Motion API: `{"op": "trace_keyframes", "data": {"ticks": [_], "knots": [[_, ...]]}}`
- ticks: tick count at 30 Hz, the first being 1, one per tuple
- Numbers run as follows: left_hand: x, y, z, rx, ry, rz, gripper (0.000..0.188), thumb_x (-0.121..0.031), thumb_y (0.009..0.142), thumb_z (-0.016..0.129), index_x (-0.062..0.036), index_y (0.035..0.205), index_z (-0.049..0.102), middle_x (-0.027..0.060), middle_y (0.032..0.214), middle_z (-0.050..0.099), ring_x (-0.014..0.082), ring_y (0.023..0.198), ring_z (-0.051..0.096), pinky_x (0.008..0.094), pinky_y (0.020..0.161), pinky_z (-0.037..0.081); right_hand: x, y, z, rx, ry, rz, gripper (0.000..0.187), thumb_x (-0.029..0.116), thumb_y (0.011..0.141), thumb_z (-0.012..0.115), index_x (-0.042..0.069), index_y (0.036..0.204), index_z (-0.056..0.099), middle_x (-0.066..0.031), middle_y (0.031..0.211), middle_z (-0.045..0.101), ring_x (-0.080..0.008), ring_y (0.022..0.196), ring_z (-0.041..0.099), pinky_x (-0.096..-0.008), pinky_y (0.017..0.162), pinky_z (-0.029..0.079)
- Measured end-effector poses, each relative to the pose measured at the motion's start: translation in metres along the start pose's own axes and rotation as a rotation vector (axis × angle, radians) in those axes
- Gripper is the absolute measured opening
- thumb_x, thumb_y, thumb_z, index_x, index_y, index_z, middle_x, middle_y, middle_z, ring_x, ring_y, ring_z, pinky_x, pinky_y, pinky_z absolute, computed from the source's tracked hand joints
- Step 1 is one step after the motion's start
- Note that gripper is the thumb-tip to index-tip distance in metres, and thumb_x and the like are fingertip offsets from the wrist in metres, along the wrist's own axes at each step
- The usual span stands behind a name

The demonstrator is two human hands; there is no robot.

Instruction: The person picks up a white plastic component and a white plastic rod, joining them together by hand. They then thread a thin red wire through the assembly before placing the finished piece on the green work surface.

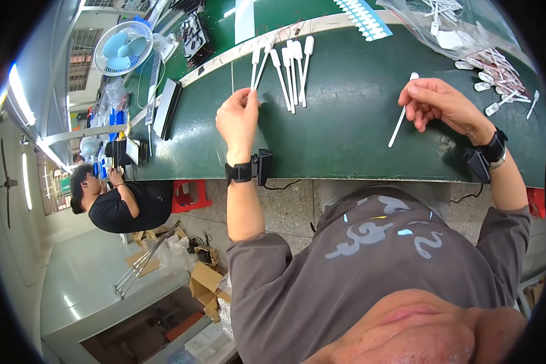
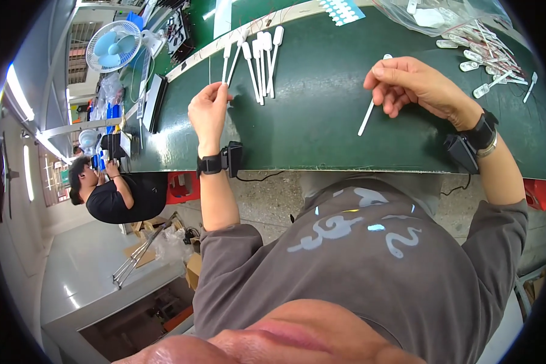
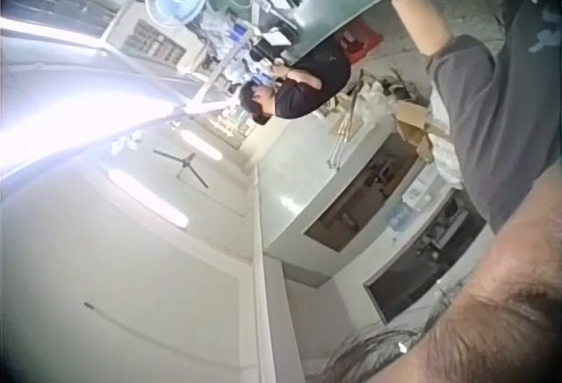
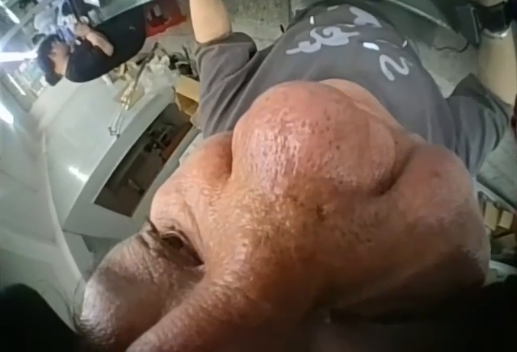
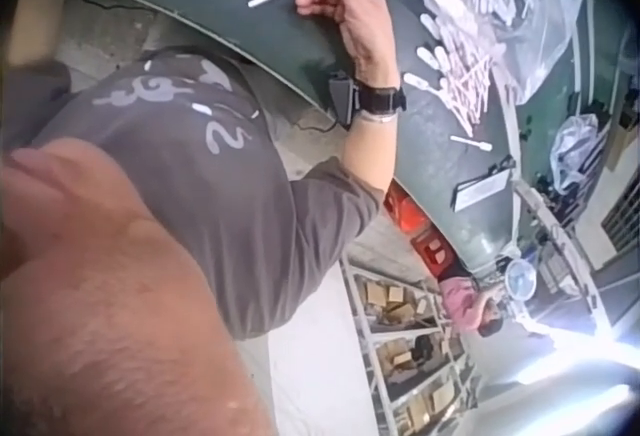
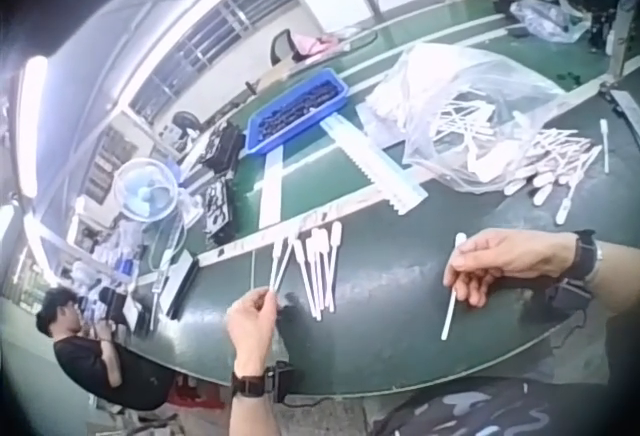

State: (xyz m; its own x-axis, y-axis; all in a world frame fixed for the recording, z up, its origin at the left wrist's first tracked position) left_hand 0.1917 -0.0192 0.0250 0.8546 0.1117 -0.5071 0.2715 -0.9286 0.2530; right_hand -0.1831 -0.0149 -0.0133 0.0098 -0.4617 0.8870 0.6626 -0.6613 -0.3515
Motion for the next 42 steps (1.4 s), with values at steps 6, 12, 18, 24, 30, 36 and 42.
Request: {"op": "trace_keyframes", "data": {"ticks": [6, 12, 18, 24, 30, 36, 42], "knots": [[-0.025, -0.002, 0.014, -0.022, 0.402, 0.091, 0.027, -0.035, 0.088, 0.062, -0.0109, 0.090, 0.075, 0.0072, 0.076, 0.072, 0.0284, 0.072, 0.070, 0.0380, 0.069, 0.053, -0.007, 0.003, 0.004, 0.038, -0.085, 0.044, 0.031, 0.033, 0.102, 0.051, 0.005, 0.102, 0.062, -0.0002, 0.080, 0.066, -0.0057, 0.065, 0.063, -0.0181, 0.060, 0.050], [-0.031, 0.002, 0.021, 0.028, 0.386, 0.136, 0.022, -0.031, 0.089, 0.062, -0.0119, 0.082, 0.072, 0.0085, 0.073, 0.070, 0.0312, 0.071, 0.069, 0.0418, 0.066, 0.053, -0.006, 0.005, 0.005, 0.056, -0.082, 0.036, 0.030, 0.033, 0.102, 0.051, 0.005, 0.103, 0.062, 0.0002, 0.082, 0.066, -0.0051, 0.067, 0.063, -0.0178, 0.061, 0.050], [-0.033, 0.006, 0.024, 0.072, 0.503, 0.196, 0.023, -0.030, 0.088, 0.064, -0.0100, 0.078, 0.069, 0.0076, 0.072, 0.069, 0.0305, 0.071, 0.068, 0.0418, 0.064, 0.052, -0.007, 0.004, 0.005, 0.032, -0.081, 0.036, 0.029, 0.031, 0.102, 0.052, 0.004, 0.101, 0.061, -0.0011, 0.080, 0.065, -0.0064, 0.064, 0.063, -0.0182, 0.059, 0.049], [-0.055, 0.016, 0.026, -0.081, 0.433, 0.424, 0.022, -0.027, 0.086, 0.065, -0.0080, 0.075, 0.065, 0.0087, 0.076, 0.067, 0.0308, 0.074, 0.067, 0.0427, 0.063, 0.052, -0.006, 0.005, 0.003, 0.035, -0.085, 0.029, 0.029, 0.031, 0.102, 0.053, 0.004, 0.101, 0.061, -0.0011, 0.080, 0.065, -0.0065, 0.064, 0.063, -0.0183, 0.059, 0.050], [-0.059, 0.037, 0.057, -0.025, 0.470, 0.387, 0.023, -0.030, 0.088, 0.064, -0.0084, 0.081, 0.068, 0.0079, 0.080, 0.070, 0.0301, 0.075, 0.067, 0.0420, 0.066, 0.052, -0.005, 0.006, 0.005, 0.008, -0.075, 0.038, 0.029, 0.031, 0.102, 0.053, 0.003, 0.101, 0.061, -0.0011, 0.079, 0.065, -0.0067, 0.064, 0.063, -0.0181, 0.059, 0.050], [-0.069, 0.033, 0.046, -0.078, 0.428, 0.380, 0.018, -0.026, 0.088, 0.064, -0.0078, 0.084, 0.066, 0.0086, 0.080, 0.069, 0.0294, 0.073, 0.067, 0.0411, 0.063, 0.052, -0.006, 0.006, 0.001, 0.030, -0.091, 0.043, 0.028, 0.029, 0.102, 0.054, 0.003, 0.106, 0.060, -0.0014, 0.085, 0.065, -0.0068, 0.067, 0.063, -0.0190, 0.061, 0.051], [-0.166, -0.029, 0.031, -0.054, -0.046, 0.622, 0.014, -0.018, 0.085, 0.070, -0.0085, 0.094, 0.064, 0.0070, 0.076, 0.066, 0.0250, 0.065, 0.065, 0.0349, 0.057, 0.050, 0.018, 0.004, -0.008, -0.294, -0.105, -0.513, 0.039, 0.019, 0.099, 0.058, 0.002, 0.133, 0.052, -0.0064, 0.112, 0.063, -0.0101, 0.092, 0.064, -0.0235, 0.082, 0.053]]}}
Point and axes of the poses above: each hand's wrist, its own y-axis towards the middle knuckle, its own z-axis out of the palm, x = y × z, the point moved 7 cm from there along y, towards the middle knuckle
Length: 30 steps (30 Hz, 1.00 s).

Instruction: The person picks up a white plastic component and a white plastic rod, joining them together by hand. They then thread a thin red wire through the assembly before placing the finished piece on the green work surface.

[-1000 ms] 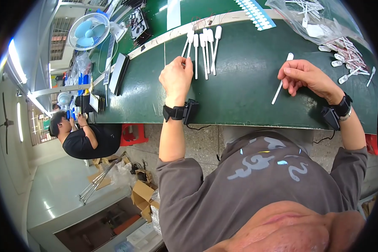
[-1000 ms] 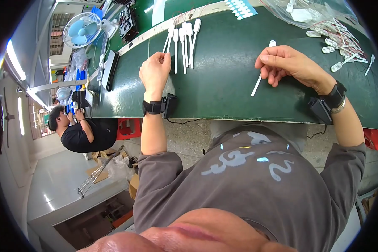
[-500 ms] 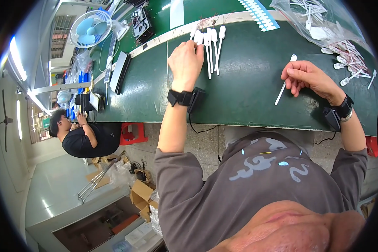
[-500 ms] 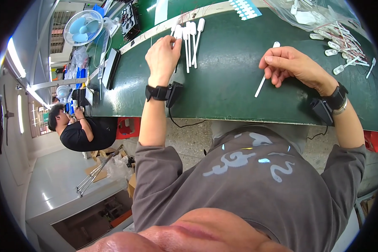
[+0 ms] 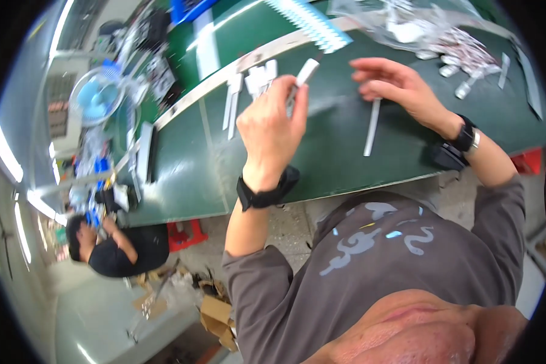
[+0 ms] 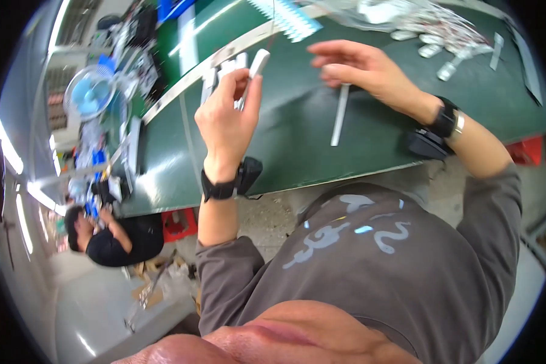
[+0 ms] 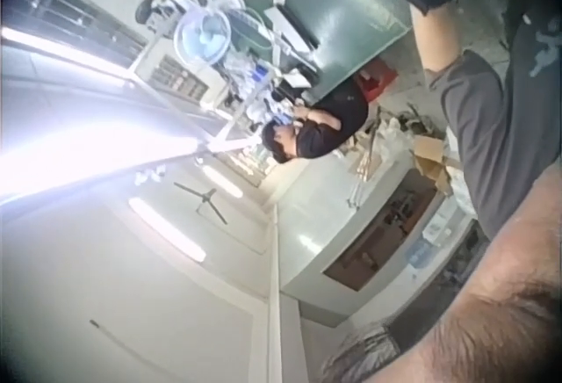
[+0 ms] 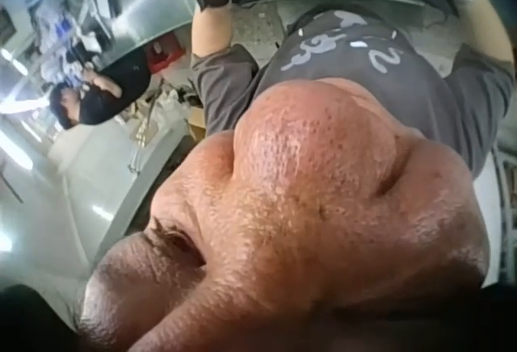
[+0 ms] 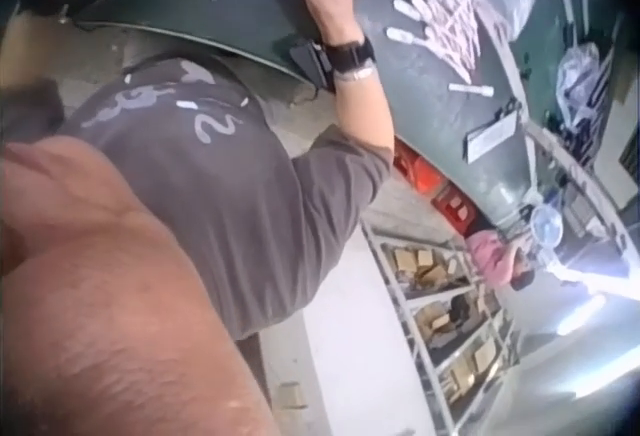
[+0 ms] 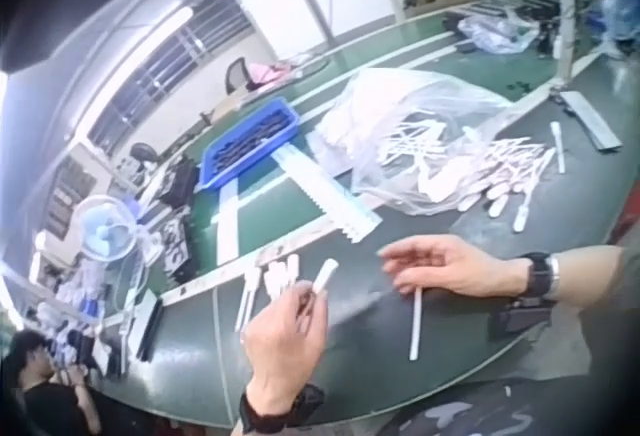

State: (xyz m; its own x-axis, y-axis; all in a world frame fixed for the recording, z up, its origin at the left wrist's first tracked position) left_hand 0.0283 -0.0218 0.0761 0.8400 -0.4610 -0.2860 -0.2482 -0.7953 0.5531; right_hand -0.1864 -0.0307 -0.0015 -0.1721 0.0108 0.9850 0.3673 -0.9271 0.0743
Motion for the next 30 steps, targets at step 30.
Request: {"op": "trace_keyframes", "data": {"ticks": [30], "knots": [[-0.060, -0.016, 0.041, -0.122, -0.465, 0.347, 0.027, -0.007, 0.075, 0.080, -0.0042, 0.100, 0.070, 0.0055, 0.084, 0.069, 0.0199, 0.069, 0.066, 0.0293, 0.059, 0.053, 0.039, -0.018, 0.006, 0.095, -0.315, -0.347, 0.022, 0.010, 0.090, 0.070, 0.001, 0.108, 0.062, -0.0118, 0.105, 0.062, -0.0191, 0.098, 0.060, -0.0307, 0.085, 0.049]]}}
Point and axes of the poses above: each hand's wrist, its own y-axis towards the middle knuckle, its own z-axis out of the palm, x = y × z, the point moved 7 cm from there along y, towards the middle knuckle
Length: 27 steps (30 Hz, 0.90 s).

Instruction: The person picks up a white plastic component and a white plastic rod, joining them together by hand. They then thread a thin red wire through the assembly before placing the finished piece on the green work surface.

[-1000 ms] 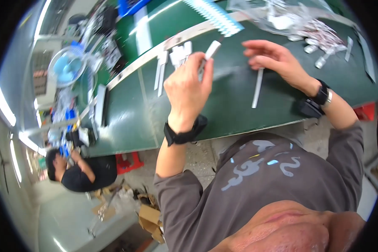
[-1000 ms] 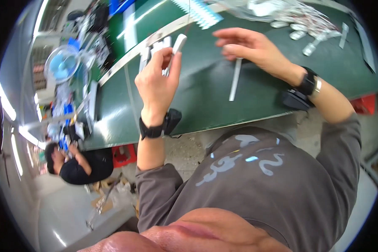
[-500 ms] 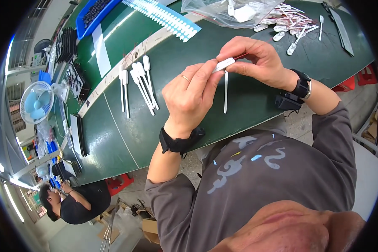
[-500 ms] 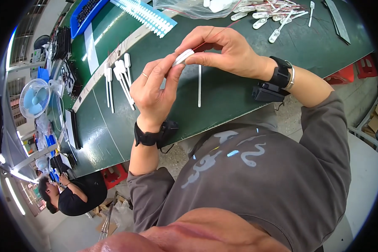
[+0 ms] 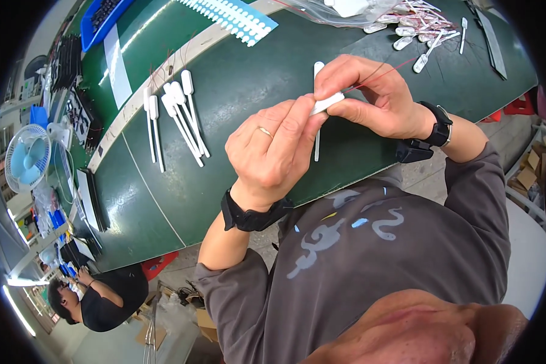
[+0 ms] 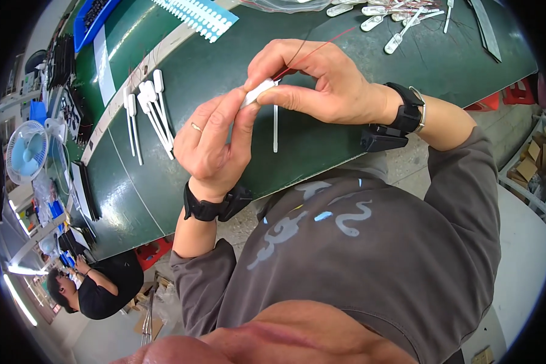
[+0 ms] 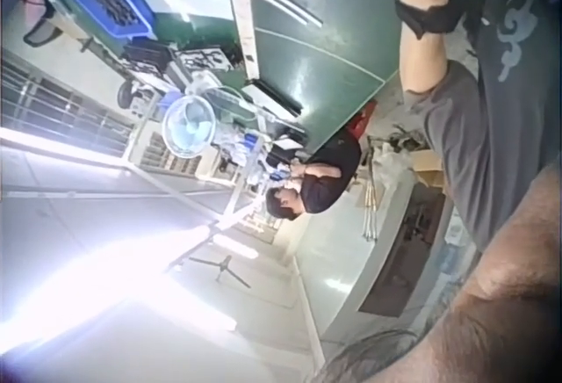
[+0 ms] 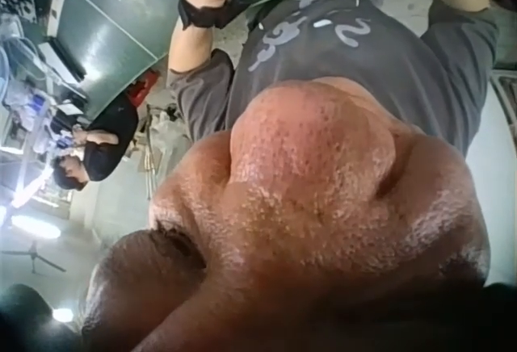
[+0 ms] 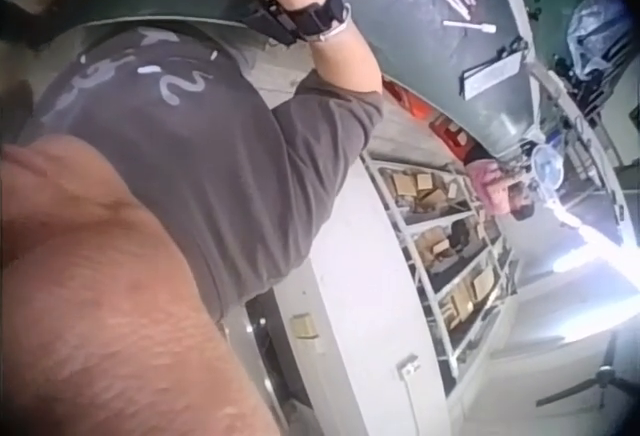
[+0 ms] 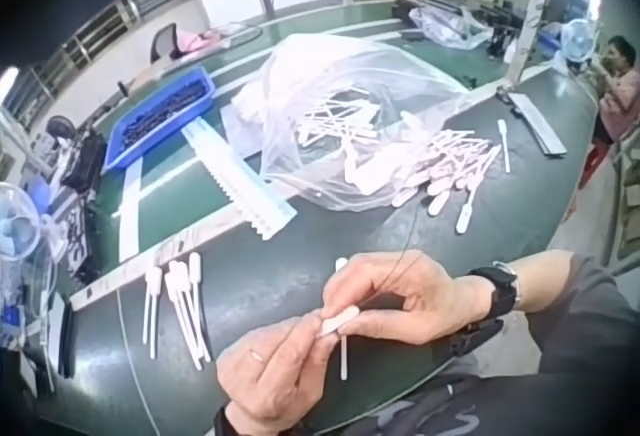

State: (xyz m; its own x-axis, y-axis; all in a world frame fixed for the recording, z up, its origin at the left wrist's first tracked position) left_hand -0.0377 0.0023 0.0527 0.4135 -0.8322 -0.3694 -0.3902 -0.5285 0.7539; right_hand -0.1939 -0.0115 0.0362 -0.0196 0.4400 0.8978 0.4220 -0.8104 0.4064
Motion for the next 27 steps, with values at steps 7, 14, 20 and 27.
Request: {"op": "trace_keyframes", "data": {"ticks": [7, 14, 20, 27], "knots": [[0.010, 0.000, 0.007, 0.017, -0.074, -0.109, 0.025, -0.005, 0.079, 0.077, -0.0041, 0.104, 0.070, 0.0079, 0.089, 0.071, 0.0223, 0.073, 0.069, 0.0305, 0.062, 0.054, -0.007, -0.001, -0.004, -0.072, 0.011, 0.060, 0.022, 0.009, 0.088, 0.072, 0.001, 0.107, 0.063, -0.0101, 0.102, 0.061, -0.0178, 0.096, 0.060, -0.0299, 0.084, 0.048], [0.005, -0.004, 0.014, 0.098, -0.231, -0.295, 0.026, -0.003, 0.083, 0.074, -0.0026, 0.108, 0.069, 0.0111, 0.096, 0.073, 0.0261, 0.080, 0.071, 0.0321, 0.067, 0.055, 0.003, -0.001, -0.011, -0.102, -0.087, -0.098, 0.022, 0.008, 0.087, 0.073, 0.002, 0.106, 0.064, -0.0087, 0.102, 0.062, -0.0166, 0.096, 0.060, -0.0277, 0.083, 0.049], [0.018, 0.005, 0.002, -0.004, -0.288, -0.354, 0.027, -0.003, 0.083, 0.073, -0.0033, 0.109, 0.069, 0.0103, 0.093, 0.072, 0.0239, 0.082, 0.071, 0.0322, 0.074, 0.054, 0.000, -0.002, -0.013, -0.150, 0.076, 0.064, 0.022, 0.009, 0.088, 0.072, 0.000, 0.106, 0.063, -0.0118, 0.104, 0.067, -0.0186, 0.100, 0.066, -0.0279, 0.085, 0.052], [0.011, 0.006, 0.007, 0.059, -0.328, -0.308, 0.026, -0.004, 0.082, 0.075, -0.0047, 0.107, 0.070, 0.0088, 0.089, 0.072, 0.0204, 0.079, 0.070, 0.0301, 0.073, 0.054, 0.004, -0.004, -0.012, -0.102, 0.113, 0.053, 0.022, 0.009, 0.091, 0.070, -0.002, 0.109, 0.063, -0.0131, 0.107, 0.069, -0.0187, 0.102, 0.067, -0.0298, 0.089, 0.053]]}}
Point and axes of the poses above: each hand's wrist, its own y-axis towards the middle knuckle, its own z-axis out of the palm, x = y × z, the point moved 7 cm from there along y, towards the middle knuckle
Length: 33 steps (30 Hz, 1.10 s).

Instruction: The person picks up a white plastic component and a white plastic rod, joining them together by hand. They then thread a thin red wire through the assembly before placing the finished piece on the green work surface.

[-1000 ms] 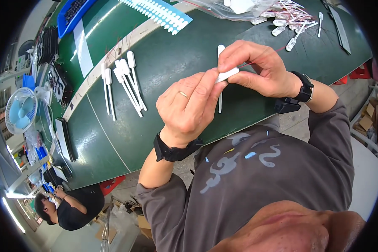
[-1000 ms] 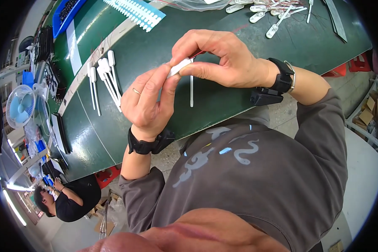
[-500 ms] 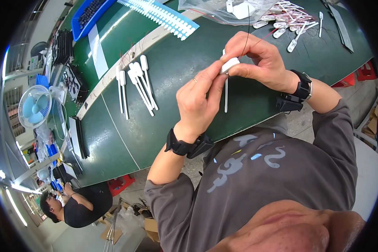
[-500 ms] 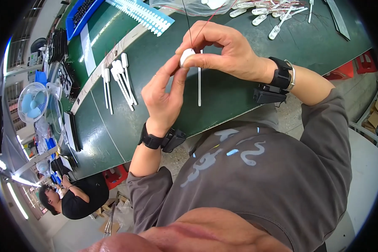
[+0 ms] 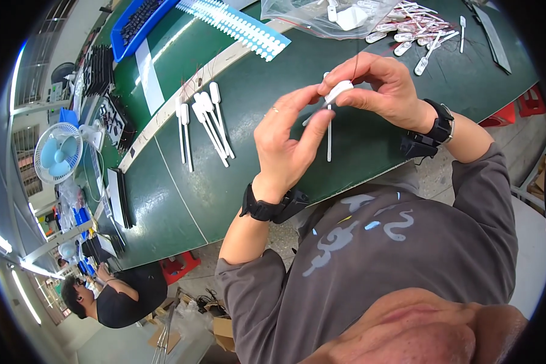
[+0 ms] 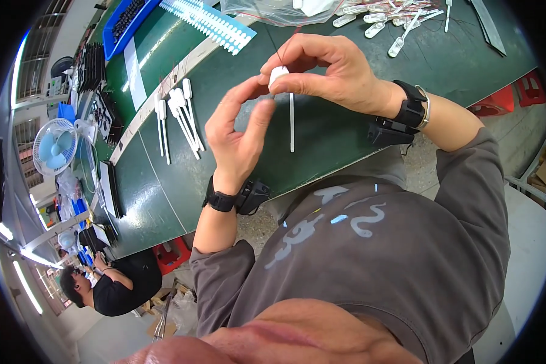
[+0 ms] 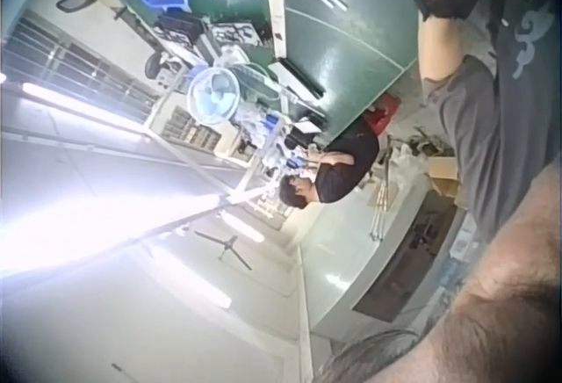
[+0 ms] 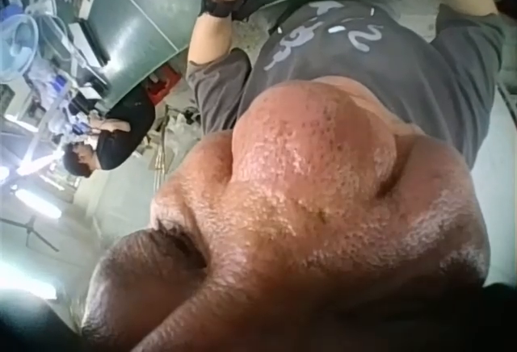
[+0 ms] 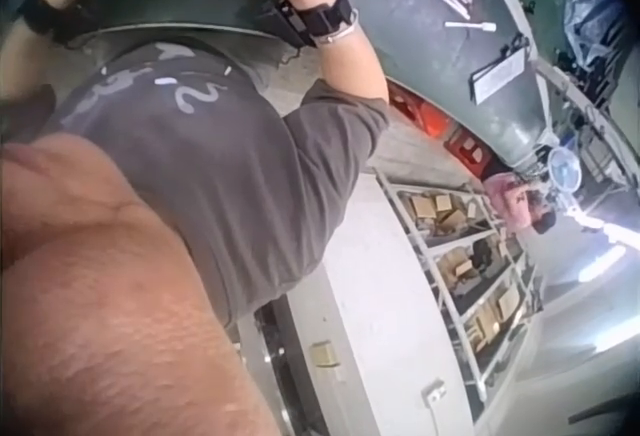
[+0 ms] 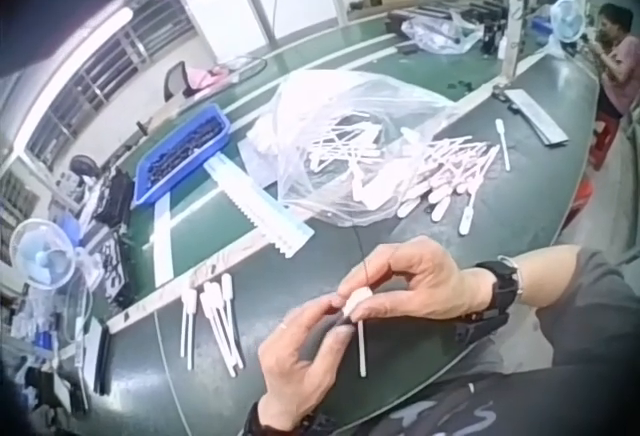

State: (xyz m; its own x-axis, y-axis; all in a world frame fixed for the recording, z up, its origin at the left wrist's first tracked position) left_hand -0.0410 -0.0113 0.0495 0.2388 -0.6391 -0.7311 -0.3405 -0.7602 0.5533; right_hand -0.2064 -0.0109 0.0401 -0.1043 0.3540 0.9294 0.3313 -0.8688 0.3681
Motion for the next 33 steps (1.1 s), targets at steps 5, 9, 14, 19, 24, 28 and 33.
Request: {"op": "trace_keyframes", "data": {"ticks": [5, 9, 14, 19, 24, 28, 33], "knots": [[0.005, -0.002, -0.001, -0.010, 0.092, -0.068, 0.023, -0.006, 0.080, 0.077, -0.0056, 0.102, 0.071, 0.0077, 0.085, 0.070, 0.0190, 0.071, 0.068, 0.0283, 0.063, 0.052, -0.018, 0.003, -0.007, -0.020, 0.102, 0.119, 0.025, 0.011, 0.094, 0.065, -0.002, 0.115, 0.064, -0.0117, 0.110, 0.068, -0.0171, 0.103, 0.065, -0.0296, 0.092, 0.053], [0.006, 0.000, -0.007, -0.029, 0.217, 0.010, 0.021, -0.007, 0.080, 0.077, -0.0064, 0.100, 0.071, 0.0077, 0.081, 0.069, 0.0179, 0.066, 0.065, 0.0288, 0.056, 0.050, -0.026, 0.007, -0.011, -0.083, 0.039, 0.134, 0.023, 0.012, 0.095, 0.065, 0.002, 0.115, 0.068, -0.0039, 0.107, 0.071, -0.0092, 0.095, 0.066, -0.0222, 0.083, 0.052], [0.006, -0.002, -0.006, -0.027, 0.283, 0.055, 0.016, -0.011, 0.085, 0.074, -0.0053, 0.100, 0.071, 0.0051, 0.079, 0.068, 0.0141, 0.062, 0.062, 0.0283, 0.054, 0.048, -0.029, 0.010, -0.007, -0.059, 0.024, 0.155, 0.025, 0.015, 0.097, 0.063, 0.002, 0.117, 0.068, -0.0043, 0.106, 0.070, -0.0098, 0.095, 0.066, -0.0224, 0.083, 0.051], [0.037, -0.013, 0.008, 0.144, -0.377, -0.631, 0.020, -0.020, 0.095, 0.066, -0.0021, 0.103, 0.070, 0.0012, 0.076, 0.064, 0.0099, 0.058, 0.057, 0.0256, 0.053, 0.048, -0.031, 0.012, -0.002, 0.050, 0.106, 0.180, 0.031, 0.019, 0.100, 0.057, -0.002, 0.123, 0.062, -0.0112, 0.112, 0.068, -0.0154, 0.102, 0.064, -0.0302, 0.090, 0.052], [0.039, -0.025, 0.027, 0.382, -1.111, -0.984, 0.034, -0.029, 0.101, 0.056, 0.0020, 0.111, 0.066, -0.0014, 0.074, 0.057, 0.0069, 0.054, 0.048, 0.0231, 0.052, 0.049, -0.036, 0.012, -0.001, 0.082, 0.224, 0.213, 0.035, 0.023, 0.100, 0.057, -0.001, 0.124, 0.061, -0.0118, 0.113, 0.067, -0.0139, 0.099, 0.064, -0.0291, 0.088, 0.051], [0.035, -0.025, 0.029, 0.390, -1.153, -1.001, 0.035, -0.030, 0.101, 0.056, 0.0023, 0.112, 0.065, -0.0006, 0.072, 0.056, 0.0074, 0.052, 0.047, 0.0232, 0.051, 0.048, -0.038, 0.011, -0.001, 0.109, 0.200, 0.235, 0.033, 0.022, 0.099, 0.058, -0.001, 0.122, 0.062, -0.0111, 0.115, 0.066, -0.0128, 0.095, 0.063, -0.0280, 0.086, 0.051], [0.031, -0.019, 0.020, 0.236, -0.454, -0.609, 0.023, -0.022, 0.096, 0.063, -0.0009, 0.103, 0.070, 0.0026, 0.067, 0.059, 0.0110, 0.052, 0.053, 0.0269, 0.050, 0.046, -0.037, 0.009, 0.000, 0.095, 0.198, 0.231, 0.028, 0.019, 0.098, 0.061, -0.001, 0.118, 0.062, -0.0076, 0.112, 0.065, -0.0110, 0.092, 0.062, -0.0255, 0.082, 0.050]]}}
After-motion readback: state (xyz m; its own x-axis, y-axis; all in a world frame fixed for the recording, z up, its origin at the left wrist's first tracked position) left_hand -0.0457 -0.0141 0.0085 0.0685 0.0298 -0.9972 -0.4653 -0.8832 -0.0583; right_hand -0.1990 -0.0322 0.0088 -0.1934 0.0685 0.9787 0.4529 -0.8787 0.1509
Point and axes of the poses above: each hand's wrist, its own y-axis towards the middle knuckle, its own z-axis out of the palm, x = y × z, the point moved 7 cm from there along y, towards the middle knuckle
